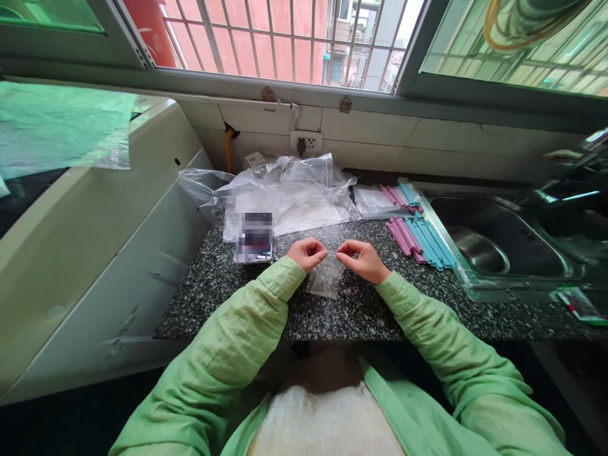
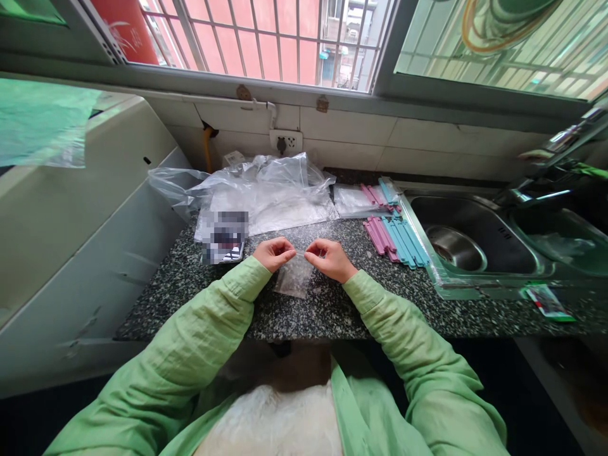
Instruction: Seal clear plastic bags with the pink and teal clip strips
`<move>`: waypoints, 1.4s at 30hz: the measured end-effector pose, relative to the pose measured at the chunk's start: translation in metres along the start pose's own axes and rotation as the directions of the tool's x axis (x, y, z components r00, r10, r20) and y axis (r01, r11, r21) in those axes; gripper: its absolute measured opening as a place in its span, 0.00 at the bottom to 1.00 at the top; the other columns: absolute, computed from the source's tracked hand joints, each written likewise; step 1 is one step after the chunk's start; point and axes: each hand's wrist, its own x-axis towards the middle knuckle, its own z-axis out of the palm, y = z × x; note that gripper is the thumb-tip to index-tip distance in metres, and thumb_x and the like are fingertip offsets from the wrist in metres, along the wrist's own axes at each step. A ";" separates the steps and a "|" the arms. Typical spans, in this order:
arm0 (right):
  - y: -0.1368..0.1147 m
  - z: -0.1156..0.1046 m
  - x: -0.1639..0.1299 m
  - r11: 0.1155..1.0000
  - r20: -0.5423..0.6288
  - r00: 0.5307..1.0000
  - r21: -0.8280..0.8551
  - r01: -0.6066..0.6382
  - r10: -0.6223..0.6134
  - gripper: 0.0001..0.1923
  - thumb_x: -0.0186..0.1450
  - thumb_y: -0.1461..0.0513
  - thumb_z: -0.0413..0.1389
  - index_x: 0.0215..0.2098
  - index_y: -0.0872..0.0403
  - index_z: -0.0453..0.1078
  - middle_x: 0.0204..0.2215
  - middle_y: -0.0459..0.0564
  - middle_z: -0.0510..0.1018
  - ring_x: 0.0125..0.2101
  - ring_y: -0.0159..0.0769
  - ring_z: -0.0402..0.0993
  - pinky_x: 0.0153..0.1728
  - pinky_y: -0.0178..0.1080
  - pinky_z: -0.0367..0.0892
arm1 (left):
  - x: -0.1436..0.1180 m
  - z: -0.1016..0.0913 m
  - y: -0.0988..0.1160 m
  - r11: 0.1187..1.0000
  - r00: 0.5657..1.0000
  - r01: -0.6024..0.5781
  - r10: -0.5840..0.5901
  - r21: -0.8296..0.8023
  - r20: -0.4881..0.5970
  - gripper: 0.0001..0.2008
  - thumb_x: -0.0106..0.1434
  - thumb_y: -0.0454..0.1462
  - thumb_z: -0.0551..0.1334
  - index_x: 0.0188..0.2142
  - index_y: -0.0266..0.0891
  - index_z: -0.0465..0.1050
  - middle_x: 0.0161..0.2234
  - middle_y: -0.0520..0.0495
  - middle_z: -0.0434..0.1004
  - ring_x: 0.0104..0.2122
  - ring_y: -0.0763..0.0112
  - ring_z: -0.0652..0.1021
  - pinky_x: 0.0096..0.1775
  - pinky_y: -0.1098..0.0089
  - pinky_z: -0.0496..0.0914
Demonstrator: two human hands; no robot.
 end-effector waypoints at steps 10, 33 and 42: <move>-0.001 0.002 0.001 1.000 0.043 0.999 -0.008 0.029 -0.029 0.08 0.55 0.60 0.51 0.22 0.57 0.65 0.18 0.44 0.68 0.21 0.26 0.61 0.24 0.31 0.59 | -0.001 0.006 0.000 0.999 0.999 0.034 -0.035 -0.020 -0.016 0.12 0.44 0.42 0.61 0.19 0.34 0.66 0.16 0.55 0.61 0.18 0.81 0.61 0.21 0.76 0.56; 0.005 -0.008 0.005 0.996 -0.129 0.989 0.062 -0.064 0.072 0.09 0.54 0.58 0.53 0.21 0.56 0.65 0.18 0.44 0.67 0.21 0.27 0.61 0.23 0.31 0.59 | 0.000 0.004 -0.003 0.997 0.995 0.079 -0.078 -0.017 0.059 0.15 0.45 0.45 0.61 0.19 0.33 0.69 0.14 0.55 0.62 0.17 0.81 0.60 0.20 0.76 0.55; 0.005 -0.008 0.005 0.988 -0.122 0.986 0.121 -0.096 0.111 0.10 0.53 0.57 0.54 0.22 0.57 0.65 0.18 0.44 0.67 0.21 0.27 0.61 0.23 0.31 0.59 | -0.002 0.004 -0.005 0.987 0.985 0.131 -0.120 -0.089 0.127 0.16 0.46 0.46 0.62 0.26 0.32 0.72 0.15 0.54 0.64 0.17 0.81 0.61 0.20 0.77 0.56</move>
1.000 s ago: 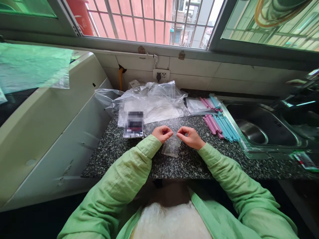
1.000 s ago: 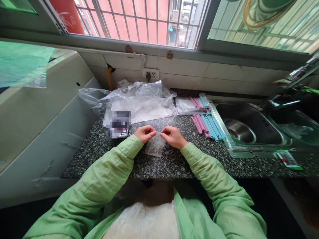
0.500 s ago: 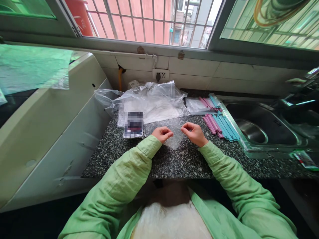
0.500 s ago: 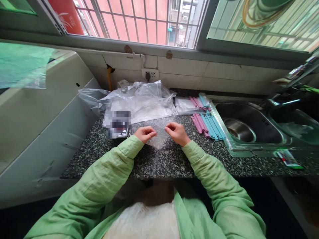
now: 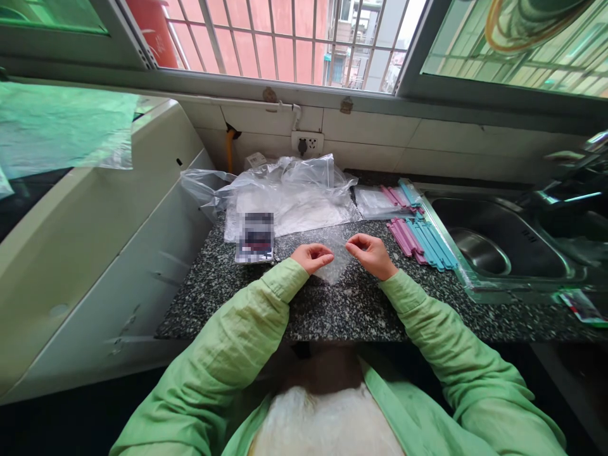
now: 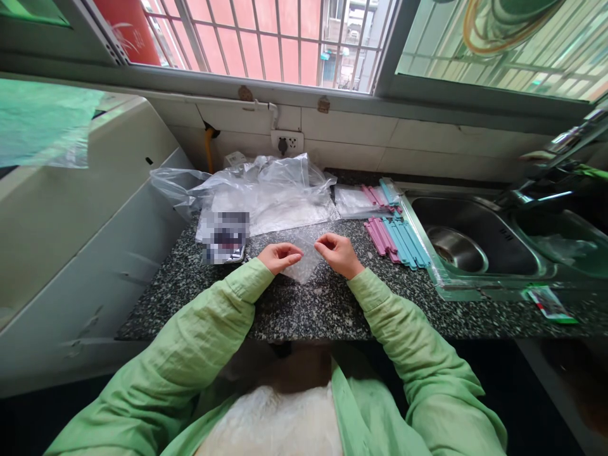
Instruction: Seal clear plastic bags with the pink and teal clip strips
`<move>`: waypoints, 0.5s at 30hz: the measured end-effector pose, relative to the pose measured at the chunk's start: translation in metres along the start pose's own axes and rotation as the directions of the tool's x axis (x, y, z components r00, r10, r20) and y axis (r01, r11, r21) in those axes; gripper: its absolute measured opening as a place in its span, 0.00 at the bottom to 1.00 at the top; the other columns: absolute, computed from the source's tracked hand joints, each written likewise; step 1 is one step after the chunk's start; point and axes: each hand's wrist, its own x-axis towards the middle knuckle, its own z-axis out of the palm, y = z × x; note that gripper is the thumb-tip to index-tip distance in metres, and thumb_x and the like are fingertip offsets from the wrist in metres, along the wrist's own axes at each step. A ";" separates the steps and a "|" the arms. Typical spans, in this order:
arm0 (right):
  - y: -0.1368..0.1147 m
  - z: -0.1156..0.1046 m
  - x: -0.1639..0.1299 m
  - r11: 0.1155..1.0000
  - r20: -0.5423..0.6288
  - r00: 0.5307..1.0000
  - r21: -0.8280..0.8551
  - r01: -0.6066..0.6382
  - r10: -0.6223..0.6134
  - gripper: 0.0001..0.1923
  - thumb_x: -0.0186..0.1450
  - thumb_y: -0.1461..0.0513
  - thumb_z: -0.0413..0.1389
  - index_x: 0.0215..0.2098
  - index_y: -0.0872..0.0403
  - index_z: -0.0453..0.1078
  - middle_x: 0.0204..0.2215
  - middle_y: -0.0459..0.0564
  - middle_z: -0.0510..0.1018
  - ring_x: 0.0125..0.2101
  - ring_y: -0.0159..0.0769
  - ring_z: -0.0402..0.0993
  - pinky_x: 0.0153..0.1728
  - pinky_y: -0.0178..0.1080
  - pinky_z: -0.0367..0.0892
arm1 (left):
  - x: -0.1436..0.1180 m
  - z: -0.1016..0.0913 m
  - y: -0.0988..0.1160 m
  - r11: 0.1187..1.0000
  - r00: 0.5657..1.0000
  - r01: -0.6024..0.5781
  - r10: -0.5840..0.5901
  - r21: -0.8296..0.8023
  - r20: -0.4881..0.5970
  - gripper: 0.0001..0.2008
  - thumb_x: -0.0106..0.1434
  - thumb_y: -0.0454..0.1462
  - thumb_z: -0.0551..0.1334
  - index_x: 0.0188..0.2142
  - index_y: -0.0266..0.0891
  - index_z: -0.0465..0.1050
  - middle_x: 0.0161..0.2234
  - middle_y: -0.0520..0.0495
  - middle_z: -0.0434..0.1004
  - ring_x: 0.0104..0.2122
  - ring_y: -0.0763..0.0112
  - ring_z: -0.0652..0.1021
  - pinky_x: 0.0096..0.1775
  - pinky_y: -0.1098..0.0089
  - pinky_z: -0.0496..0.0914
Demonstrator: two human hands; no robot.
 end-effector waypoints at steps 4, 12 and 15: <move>0.001 0.000 0.000 1.000 -0.008 1.000 0.014 -0.005 0.005 0.11 0.53 0.56 0.54 0.22 0.57 0.65 0.18 0.44 0.68 0.21 0.27 0.61 0.23 0.32 0.59 | 0.000 0.000 -0.002 0.999 1.000 -0.003 0.003 0.033 -0.001 0.16 0.46 0.45 0.62 0.25 0.32 0.75 0.17 0.50 0.70 0.18 0.80 0.64 0.21 0.76 0.59; 0.022 -0.024 0.013 0.951 -0.189 0.981 -0.307 -0.020 -0.041 0.13 0.55 0.55 0.51 0.24 0.57 0.69 0.20 0.47 0.72 0.21 0.30 0.64 0.24 0.33 0.60 | 0.002 -0.006 -0.002 0.998 0.990 -0.033 0.039 0.046 -0.135 0.15 0.47 0.45 0.62 0.25 0.33 0.75 0.22 0.47 0.76 0.22 0.75 0.70 0.25 0.74 0.64; 0.034 -0.049 0.017 0.756 -0.263 0.965 -0.636 -0.157 -0.020 0.10 0.54 0.58 0.52 0.25 0.56 0.71 0.24 0.52 0.75 0.26 0.35 0.67 0.28 0.36 0.60 | 0.000 -0.007 0.000 0.997 0.981 -0.054 0.062 0.046 -0.184 0.14 0.47 0.44 0.61 0.24 0.33 0.75 0.21 0.47 0.75 0.20 0.76 0.69 0.24 0.75 0.63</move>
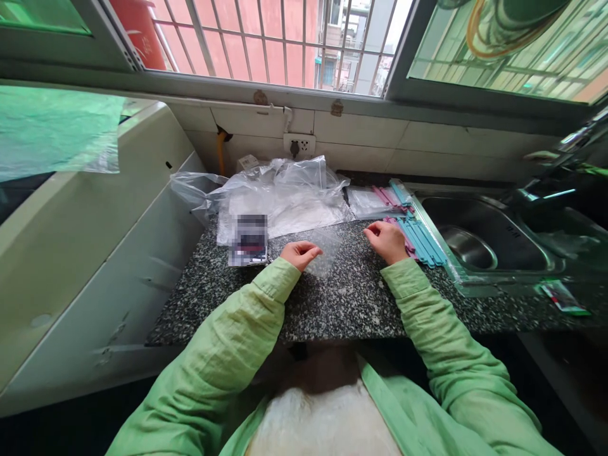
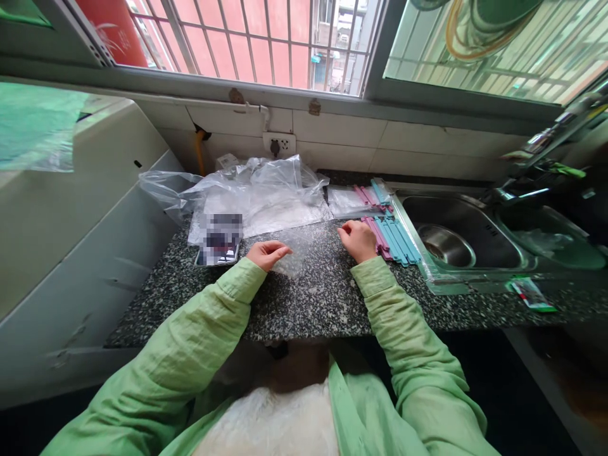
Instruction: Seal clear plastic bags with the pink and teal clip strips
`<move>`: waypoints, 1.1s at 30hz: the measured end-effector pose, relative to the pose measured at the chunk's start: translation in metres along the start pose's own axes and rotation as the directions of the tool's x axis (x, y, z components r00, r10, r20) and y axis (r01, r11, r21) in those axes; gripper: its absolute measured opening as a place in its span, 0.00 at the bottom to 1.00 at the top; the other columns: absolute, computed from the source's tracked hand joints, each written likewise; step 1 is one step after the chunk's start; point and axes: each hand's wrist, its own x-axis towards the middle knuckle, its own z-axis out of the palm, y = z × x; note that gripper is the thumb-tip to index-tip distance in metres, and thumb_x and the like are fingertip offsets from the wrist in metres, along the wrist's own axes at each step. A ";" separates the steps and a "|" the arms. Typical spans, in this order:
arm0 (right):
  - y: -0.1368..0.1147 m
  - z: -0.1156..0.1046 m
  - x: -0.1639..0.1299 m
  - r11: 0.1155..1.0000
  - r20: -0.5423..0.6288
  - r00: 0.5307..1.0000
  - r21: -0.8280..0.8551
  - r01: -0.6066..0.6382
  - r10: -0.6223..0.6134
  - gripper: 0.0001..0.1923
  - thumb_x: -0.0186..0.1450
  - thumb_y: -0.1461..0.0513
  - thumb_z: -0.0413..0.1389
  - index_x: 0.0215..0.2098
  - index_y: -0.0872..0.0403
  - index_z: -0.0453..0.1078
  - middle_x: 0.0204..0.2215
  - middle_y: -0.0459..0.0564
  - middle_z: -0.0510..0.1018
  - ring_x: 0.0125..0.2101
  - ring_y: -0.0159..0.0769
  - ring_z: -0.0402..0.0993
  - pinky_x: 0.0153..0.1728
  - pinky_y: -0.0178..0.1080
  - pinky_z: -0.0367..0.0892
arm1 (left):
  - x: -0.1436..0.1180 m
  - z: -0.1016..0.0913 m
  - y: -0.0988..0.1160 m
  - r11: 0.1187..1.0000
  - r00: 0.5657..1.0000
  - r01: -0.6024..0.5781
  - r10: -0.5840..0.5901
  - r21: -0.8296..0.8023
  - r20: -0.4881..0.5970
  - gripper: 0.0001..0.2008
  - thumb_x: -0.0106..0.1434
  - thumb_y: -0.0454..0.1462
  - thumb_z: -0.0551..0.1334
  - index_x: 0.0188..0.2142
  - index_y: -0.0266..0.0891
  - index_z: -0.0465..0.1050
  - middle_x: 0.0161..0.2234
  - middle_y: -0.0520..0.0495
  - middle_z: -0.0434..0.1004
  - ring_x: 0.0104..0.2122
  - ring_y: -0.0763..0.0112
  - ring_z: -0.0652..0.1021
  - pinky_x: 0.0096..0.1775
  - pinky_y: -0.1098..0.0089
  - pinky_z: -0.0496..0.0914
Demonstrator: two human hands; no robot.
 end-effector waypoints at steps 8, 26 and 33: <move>0.034 -0.029 0.005 0.833 -0.069 0.934 -0.434 -0.344 0.350 0.15 0.56 0.56 0.49 0.33 0.57 0.72 0.31 0.60 0.75 0.35 0.46 0.69 0.30 0.41 0.59 | -0.003 0.003 0.005 0.998 0.997 -0.039 0.036 -0.043 -0.062 0.13 0.48 0.43 0.60 0.24 0.34 0.74 0.19 0.50 0.72 0.19 0.78 0.66 0.23 0.75 0.60; 0.025 -0.024 0.006 0.741 0.029 0.906 -0.587 -0.327 0.423 0.18 0.59 0.59 0.46 0.37 0.62 0.71 0.35 0.63 0.74 0.38 0.49 0.68 0.34 0.43 0.58 | -0.002 0.001 0.007 0.976 0.999 0.033 -0.029 -0.215 0.020 0.16 0.48 0.42 0.61 0.32 0.31 0.73 0.11 0.59 0.51 0.14 0.84 0.52 0.19 0.75 0.46; 0.021 -0.025 0.006 0.766 0.073 0.921 -0.583 -0.272 0.383 0.16 0.59 0.58 0.47 0.35 0.57 0.72 0.34 0.59 0.75 0.37 0.45 0.68 0.34 0.41 0.57 | 0.000 0.000 0.003 0.970 0.998 0.052 -0.040 -0.237 0.057 0.16 0.48 0.43 0.60 0.31 0.31 0.73 0.12 0.60 0.51 0.14 0.84 0.52 0.19 0.75 0.46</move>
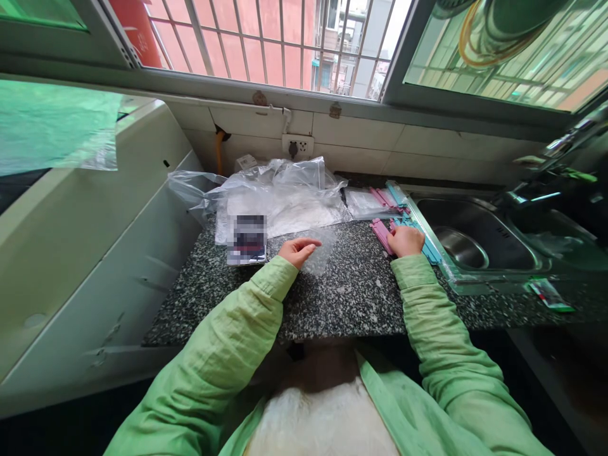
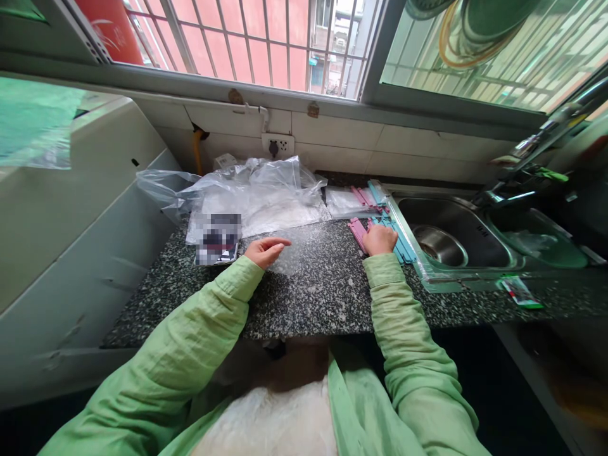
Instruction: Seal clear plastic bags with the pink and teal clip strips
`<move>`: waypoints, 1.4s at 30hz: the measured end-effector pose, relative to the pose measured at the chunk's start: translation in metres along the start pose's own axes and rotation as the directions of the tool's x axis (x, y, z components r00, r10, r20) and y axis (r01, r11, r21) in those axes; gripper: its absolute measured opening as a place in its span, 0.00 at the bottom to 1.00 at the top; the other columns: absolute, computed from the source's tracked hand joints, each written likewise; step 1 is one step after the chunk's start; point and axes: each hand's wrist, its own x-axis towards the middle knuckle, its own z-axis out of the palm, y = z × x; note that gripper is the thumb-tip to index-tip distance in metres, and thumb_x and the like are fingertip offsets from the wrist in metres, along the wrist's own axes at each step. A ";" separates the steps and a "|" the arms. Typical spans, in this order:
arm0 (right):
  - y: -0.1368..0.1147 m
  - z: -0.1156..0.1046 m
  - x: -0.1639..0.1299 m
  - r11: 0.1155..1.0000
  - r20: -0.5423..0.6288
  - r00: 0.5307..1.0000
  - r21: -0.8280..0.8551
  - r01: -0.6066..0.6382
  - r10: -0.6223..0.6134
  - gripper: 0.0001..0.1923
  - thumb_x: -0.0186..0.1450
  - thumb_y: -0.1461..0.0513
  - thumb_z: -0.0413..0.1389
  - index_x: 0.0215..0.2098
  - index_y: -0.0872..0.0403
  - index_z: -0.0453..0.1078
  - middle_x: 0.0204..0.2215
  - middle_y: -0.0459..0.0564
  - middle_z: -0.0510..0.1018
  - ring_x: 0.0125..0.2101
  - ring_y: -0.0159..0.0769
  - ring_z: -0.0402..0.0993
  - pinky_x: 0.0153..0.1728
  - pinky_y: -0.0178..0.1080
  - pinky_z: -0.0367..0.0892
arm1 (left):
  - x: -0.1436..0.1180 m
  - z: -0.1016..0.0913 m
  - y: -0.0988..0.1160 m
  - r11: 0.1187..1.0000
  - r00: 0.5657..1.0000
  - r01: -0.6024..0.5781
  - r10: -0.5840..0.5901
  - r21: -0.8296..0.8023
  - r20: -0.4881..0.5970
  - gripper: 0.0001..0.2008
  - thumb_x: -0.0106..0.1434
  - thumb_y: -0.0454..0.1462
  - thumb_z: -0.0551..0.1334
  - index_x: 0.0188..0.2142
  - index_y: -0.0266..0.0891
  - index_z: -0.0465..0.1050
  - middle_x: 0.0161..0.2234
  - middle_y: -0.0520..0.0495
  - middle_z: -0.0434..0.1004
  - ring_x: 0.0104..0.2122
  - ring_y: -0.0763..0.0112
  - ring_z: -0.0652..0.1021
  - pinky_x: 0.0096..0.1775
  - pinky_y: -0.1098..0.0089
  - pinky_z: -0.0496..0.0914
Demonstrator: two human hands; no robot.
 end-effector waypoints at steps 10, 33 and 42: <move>0.001 -0.003 -0.004 0.998 -0.027 0.998 0.013 0.062 -0.061 0.17 0.60 0.57 0.46 0.33 0.61 0.72 0.29 0.60 0.74 0.33 0.41 0.68 0.31 0.40 0.55 | 0.002 -0.002 -0.003 0.997 0.999 -0.029 0.031 0.071 -0.026 0.17 0.49 0.46 0.60 0.30 0.33 0.75 0.12 0.55 0.61 0.15 0.82 0.58 0.19 0.75 0.53; -0.049 -0.001 -0.040 0.642 -0.590 0.674 0.315 0.699 -0.444 0.08 0.58 0.60 0.49 0.26 0.55 0.66 0.24 0.49 0.71 0.30 0.36 0.62 0.34 0.38 0.57 | 0.003 -0.001 -0.004 0.995 0.999 0.035 -0.036 0.089 0.004 0.19 0.47 0.47 0.59 0.29 0.32 0.73 0.10 0.59 0.54 0.13 0.83 0.54 0.18 0.75 0.49; -0.070 0.004 -0.066 0.407 -0.587 0.552 0.374 0.834 -0.593 0.06 0.59 0.60 0.50 0.27 0.55 0.65 0.25 0.49 0.71 0.30 0.35 0.62 0.34 0.38 0.59 | 0.002 0.004 0.000 0.995 0.995 0.098 -0.098 0.013 0.027 0.14 0.44 0.43 0.61 0.27 0.33 0.71 0.10 0.61 0.51 0.12 0.84 0.53 0.18 0.75 0.46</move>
